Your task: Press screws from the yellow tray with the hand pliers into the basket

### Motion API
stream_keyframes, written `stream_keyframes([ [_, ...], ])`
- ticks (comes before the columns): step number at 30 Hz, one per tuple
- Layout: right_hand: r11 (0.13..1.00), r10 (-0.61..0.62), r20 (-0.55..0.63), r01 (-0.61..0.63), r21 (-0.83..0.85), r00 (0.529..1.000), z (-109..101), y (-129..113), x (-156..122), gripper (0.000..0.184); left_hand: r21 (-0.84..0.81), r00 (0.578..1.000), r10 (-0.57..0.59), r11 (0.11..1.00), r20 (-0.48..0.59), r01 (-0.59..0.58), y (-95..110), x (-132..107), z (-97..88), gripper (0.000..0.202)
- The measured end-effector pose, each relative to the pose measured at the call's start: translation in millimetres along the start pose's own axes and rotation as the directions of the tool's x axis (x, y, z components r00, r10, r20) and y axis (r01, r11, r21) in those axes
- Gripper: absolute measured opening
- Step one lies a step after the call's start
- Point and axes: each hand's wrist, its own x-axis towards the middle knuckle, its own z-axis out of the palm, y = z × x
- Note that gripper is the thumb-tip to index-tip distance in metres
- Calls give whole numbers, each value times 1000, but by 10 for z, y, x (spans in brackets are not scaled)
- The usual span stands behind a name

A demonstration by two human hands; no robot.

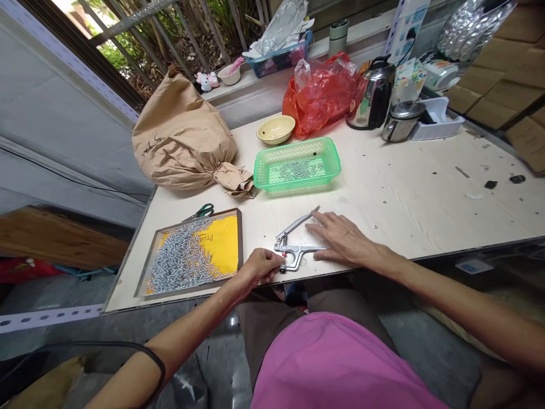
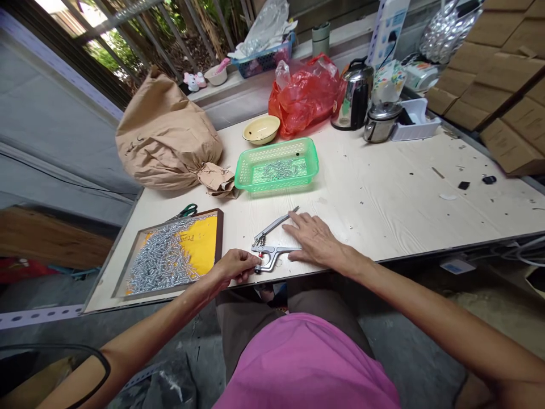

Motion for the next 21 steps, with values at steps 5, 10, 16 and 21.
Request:
stream_keyframes([
  [5, 996, -82, 107, 84, -11, 991, -31, 169, 274, 97, 16, 1000, 22, 1000, -10, -21, -48, 8, 3, 33],
  [10, 996, -79, 141, 83, -29, 987, -110, 81, 319, 80, 39, 999, 45, 998, -14, -44, -80, 34, -4, 36],
  [16, 997, -68, 94, 70, -13, 993, -146, -26, 177, 52, 243, 985, 118, 966, -129, -84, -91, -74, 20, 41],
  [21, 997, -81, 73, 80, 8, 994, -109, -71, 107, 42, 690, 728, 652, 627, -211, -361, -60, -174, 139, 22],
])
